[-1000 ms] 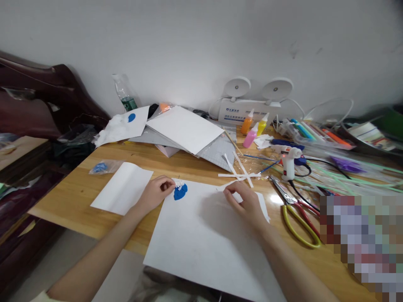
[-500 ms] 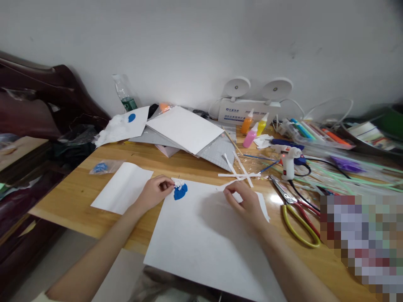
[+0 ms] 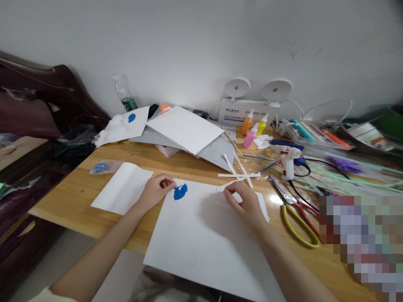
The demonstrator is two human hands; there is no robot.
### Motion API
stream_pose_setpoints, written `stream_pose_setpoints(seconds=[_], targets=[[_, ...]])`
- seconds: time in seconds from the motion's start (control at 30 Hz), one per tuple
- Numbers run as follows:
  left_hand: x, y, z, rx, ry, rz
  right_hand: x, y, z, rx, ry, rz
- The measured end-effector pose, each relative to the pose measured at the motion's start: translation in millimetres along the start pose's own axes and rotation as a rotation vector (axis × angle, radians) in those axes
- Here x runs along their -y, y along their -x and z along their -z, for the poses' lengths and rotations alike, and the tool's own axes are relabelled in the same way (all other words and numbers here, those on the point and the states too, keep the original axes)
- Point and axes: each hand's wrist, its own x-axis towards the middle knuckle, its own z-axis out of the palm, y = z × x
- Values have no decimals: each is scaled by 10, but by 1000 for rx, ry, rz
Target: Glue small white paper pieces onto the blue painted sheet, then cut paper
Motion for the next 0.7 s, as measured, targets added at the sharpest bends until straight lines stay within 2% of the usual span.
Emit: stream_pose_setpoints(seconds=[0.33,0.4,0.47,0.57,0.7], targets=[[9,-17,-3,-6,41,54,-18,-15,-13,-14,-30,-2],[14,-27,8,-22,77,77,-56,-26,25,-84,-21,-76],[27,-32,30,-69,106,106,-143,-41,96,-221,17,-195],[45,-11,78,-157,103,128,-360,-65,228,-387,142,-316],[8,88,152,-270,113,113,-650,-81,334,-315,493,-323]])
